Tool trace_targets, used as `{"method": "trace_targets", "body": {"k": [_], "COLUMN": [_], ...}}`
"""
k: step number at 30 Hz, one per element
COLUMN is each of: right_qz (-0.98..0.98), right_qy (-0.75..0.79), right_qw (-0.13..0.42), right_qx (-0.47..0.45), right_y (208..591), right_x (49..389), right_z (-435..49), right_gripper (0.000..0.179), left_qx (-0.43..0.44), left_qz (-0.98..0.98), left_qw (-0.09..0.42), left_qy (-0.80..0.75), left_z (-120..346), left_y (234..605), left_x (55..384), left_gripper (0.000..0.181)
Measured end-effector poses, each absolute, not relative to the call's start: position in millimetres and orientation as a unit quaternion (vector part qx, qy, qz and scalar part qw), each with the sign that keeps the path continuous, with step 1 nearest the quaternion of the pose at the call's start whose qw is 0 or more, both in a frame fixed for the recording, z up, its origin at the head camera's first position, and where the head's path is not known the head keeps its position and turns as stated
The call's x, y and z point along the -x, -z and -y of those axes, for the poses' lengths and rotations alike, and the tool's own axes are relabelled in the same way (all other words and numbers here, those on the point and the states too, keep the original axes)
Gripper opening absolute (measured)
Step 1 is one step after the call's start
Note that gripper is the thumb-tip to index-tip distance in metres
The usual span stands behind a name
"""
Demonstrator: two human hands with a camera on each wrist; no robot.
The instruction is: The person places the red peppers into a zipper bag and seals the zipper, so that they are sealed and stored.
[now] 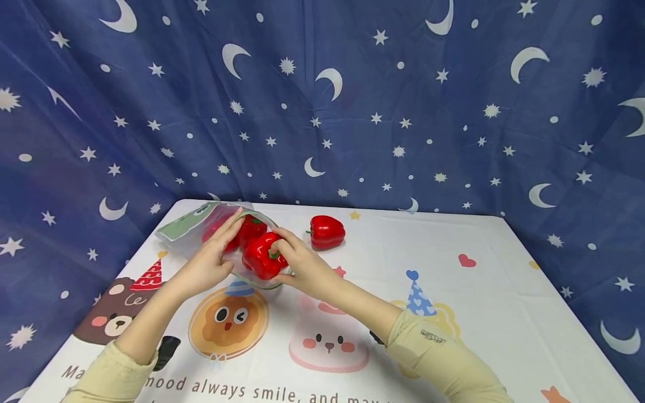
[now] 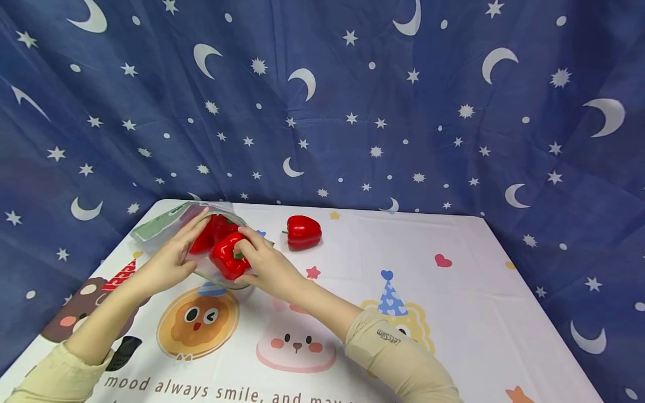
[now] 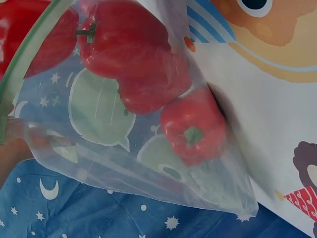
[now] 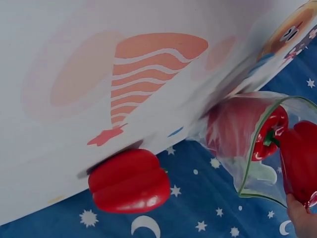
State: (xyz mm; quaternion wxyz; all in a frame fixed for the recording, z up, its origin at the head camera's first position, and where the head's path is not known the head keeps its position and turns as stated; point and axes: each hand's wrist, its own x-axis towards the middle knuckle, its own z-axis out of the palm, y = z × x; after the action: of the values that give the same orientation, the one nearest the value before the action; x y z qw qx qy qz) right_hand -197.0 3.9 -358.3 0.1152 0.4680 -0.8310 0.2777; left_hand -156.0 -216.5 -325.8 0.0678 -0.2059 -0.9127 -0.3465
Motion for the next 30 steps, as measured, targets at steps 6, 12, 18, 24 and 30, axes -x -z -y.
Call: {"method": "trace_targets", "body": {"k": [6, 12, 18, 24, 30], "right_qz": [0.842, 0.861, 0.864, 0.856, 0.845], "right_qy": [-0.229, -0.227, -0.263, -0.341, -0.407], "right_qw": [0.170, 0.162, 0.140, 0.121, 0.098], "right_qx": [-0.457, -0.426, -0.405, -0.369, -0.333], "right_y": [360, 361, 363, 363, 366], "right_x": [195, 195, 196, 203, 210], "right_z": [-4, 0, 12, 27, 44], "right_gripper": [0.047, 0.048, 0.046, 0.057, 0.054], "left_qx": [0.217, 0.217, 0.211, 0.211, 0.208], "left_qz": [0.906, 0.903, 0.901, 0.896, 0.894], "left_qw": [0.079, 0.081, 0.088, 0.092, 0.092], "left_qy": [0.356, 0.362, 0.368, 0.380, 0.385], "left_z": [216, 215, 212, 208, 207], "left_y": [322, 320, 322, 323, 321], "left_x": [157, 159, 161, 165, 167], "left_gripper": [0.078, 0.078, 0.076, 0.075, 0.076]}}
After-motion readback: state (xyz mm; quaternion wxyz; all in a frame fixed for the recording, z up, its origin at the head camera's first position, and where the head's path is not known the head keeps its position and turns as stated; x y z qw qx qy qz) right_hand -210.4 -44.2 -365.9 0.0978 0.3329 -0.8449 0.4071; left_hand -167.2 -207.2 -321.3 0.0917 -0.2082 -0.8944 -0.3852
